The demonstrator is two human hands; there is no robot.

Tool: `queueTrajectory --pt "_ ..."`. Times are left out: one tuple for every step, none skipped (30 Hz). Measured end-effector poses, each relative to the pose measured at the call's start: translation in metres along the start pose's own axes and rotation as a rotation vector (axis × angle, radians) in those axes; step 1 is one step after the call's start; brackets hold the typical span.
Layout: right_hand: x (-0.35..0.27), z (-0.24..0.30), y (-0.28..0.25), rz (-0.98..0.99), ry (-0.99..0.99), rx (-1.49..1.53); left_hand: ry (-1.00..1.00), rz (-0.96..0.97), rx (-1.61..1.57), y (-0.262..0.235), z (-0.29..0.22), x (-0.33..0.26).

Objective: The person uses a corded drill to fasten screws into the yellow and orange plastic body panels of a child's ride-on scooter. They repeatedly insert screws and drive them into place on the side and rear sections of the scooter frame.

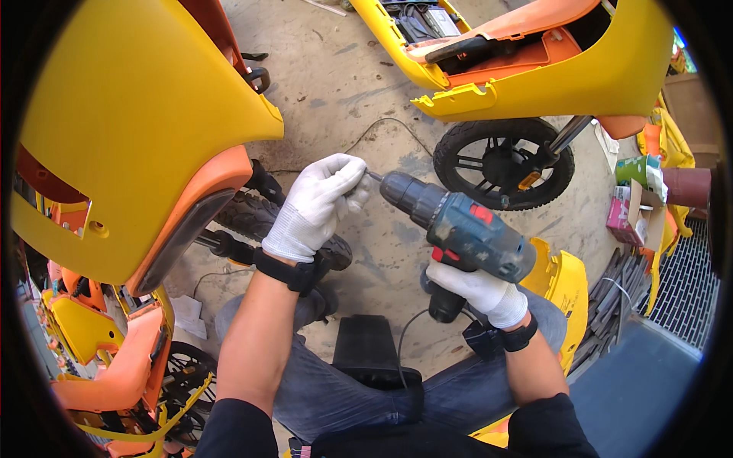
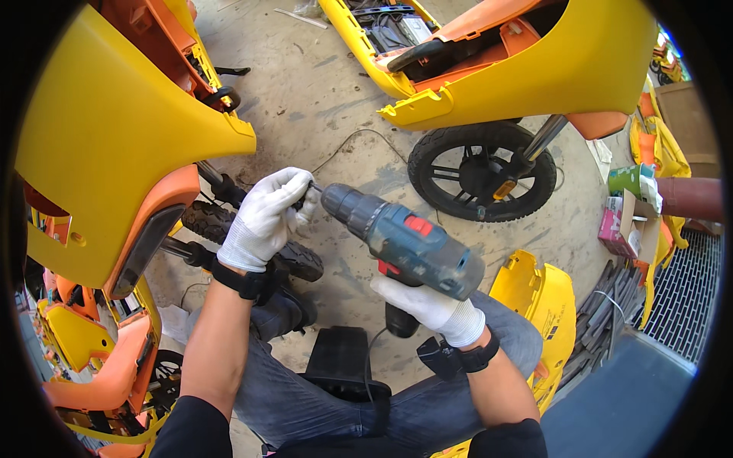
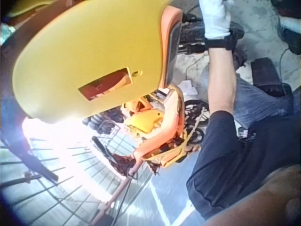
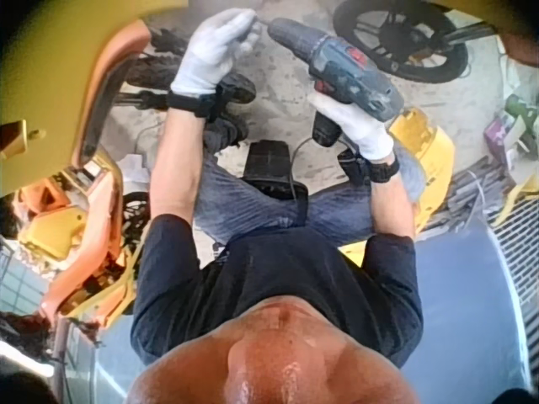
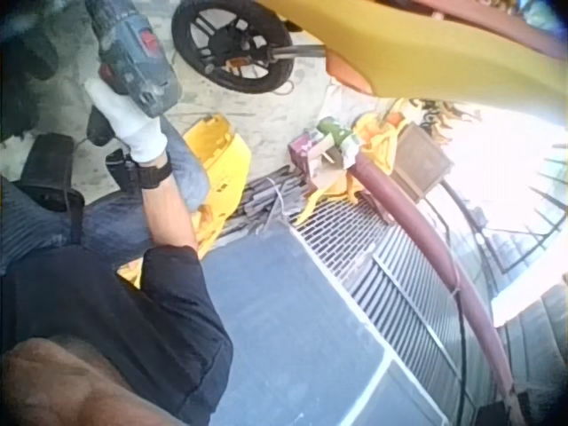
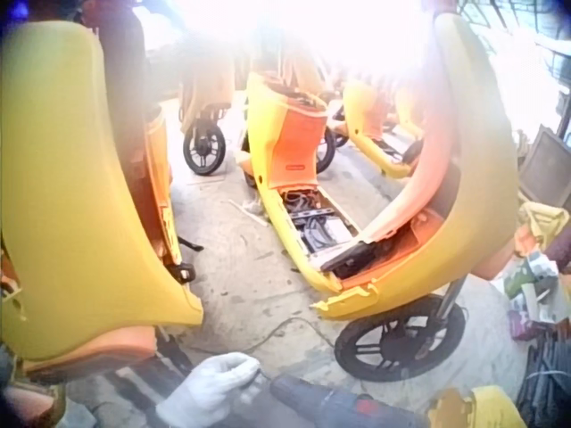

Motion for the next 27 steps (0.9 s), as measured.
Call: queueTrajectory --pt "0.001 0.0 0.0 -0.01 -0.026 0.053 -0.006 0.0 -0.005 0.002 0.0 0.001" --pt "0.0 -0.004 -0.002 0.013 0.019 0.087 -0.011 -0.001 -0.011 0.004 0.0 0.002" --pt "0.0 -0.008 -0.002 0.015 0.063 0.133 -0.016 -0.002 -0.017 0.005 0.0 0.004" --pt "-0.001 -0.011 -0.001 0.018 0.108 0.177 -0.014 0.019 -0.022 0.007 0.0 0.006" --pt "-0.003 -0.014 0.0 0.02 0.153 0.222 -0.011 0.04 -0.026 0.009 0.001 0.009" --pt "-0.003 -0.011 0.001 0.009 0.147 0.22 -0.009 0.06 -0.031 0.011 0.001 0.011" --pt "-0.003 -0.01 0.002 0.006 0.165 0.293 -0.011 0.053 -0.025 0.012 0.002 0.012" --pt "-0.003 -0.01 0.003 0.003 0.184 0.367 -0.013 0.045 -0.019 0.014 0.002 0.013" --pt "-0.004 -0.011 0.004 -0.003 0.205 0.441 -0.019 0.04 -0.013 0.016 0.003 0.014" --pt "-0.004 -0.014 0.002 0.009 0.158 0.5 -0.003 0.063 -0.01 0.02 0.001 0.015" --pt "-0.004 -0.014 0.002 0.006 0.166 0.521 0.011 0.07 -0.014 0.022 0.001 0.016" --pt "-0.004 -0.014 0.001 0.003 0.174 0.542 0.025 0.078 -0.019 0.024 0.0 0.017" --pt "-0.004 -0.014 0.001 -0.001 0.181 0.563 0.039 0.087 -0.023 0.026 0.0 0.018" --pt "-0.003 -0.012 0.001 -0.005 0.17 0.558 0.038 0.095 -0.061 0.028 0.0 0.019" --pt "-0.003 -0.01 0.001 -0.009 0.158 0.552 0.037 0.102 -0.098 0.03 0.001 0.019" --pt "-0.002 -0.009 0.001 -0.013 0.147 0.547 0.036 0.109 -0.136 0.032 0.001 0.02" --pt "-0.002 -0.009 0.0 -0.007 0.133 0.57 0.022 0.099 -0.167 0.033 0.001 0.02" --pt "-0.001 -0.01 -0.001 -0.002 0.119 0.592 0.008 0.091 -0.198 0.036 0.0 0.02" --pt "0.0 -0.011 -0.003 0.002 0.104 0.615 -0.006 0.084 -0.229 0.038 -0.001 0.02" --pt "0.0 -0.012 -0.005 0.004 0.1 0.629 -0.019 0.048 -0.206 0.038 -0.001 0.021" --pt "-0.001 -0.012 -0.009 0.003 0.096 0.642 -0.035 0.016 -0.186 0.038 -0.002 0.021" --pt "-0.003 -0.013 -0.013 0.0 0.091 0.655 -0.051 -0.016 -0.166 0.038 -0.002 0.022" --pt "-0.006 -0.015 -0.017 -0.01 0.087 0.658 -0.046 -0.016 -0.087 0.031 0.001 0.026" --pt "-0.009 -0.017 -0.021 -0.014 0.082 0.669 -0.039 -0.022 -0.003 0.018 0.005 0.03" --pt "-0.012 -0.019 -0.024 -0.023 0.079 0.675 -0.033 -0.024 0.076 0.014 0.007 0.033" --pt "-0.014 -0.02 -0.028 -0.014 0.061 0.712 -0.044 -0.066 0.098 0.014 0.012 0.037" --pt "-0.016 -0.022 -0.028 -0.032 0.048 0.784 -0.037 -0.051 0.17 0.017 0.013 0.043"
Point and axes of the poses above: each hand's wrist, its own x-axis towards the middle knuckle, its own y-axis out of the palm, z = x × y, the point moved 6 cm from there along x, towards the middle knuckle, and after that the axes turned 2 degrees about -x, right-handed, at the moved point
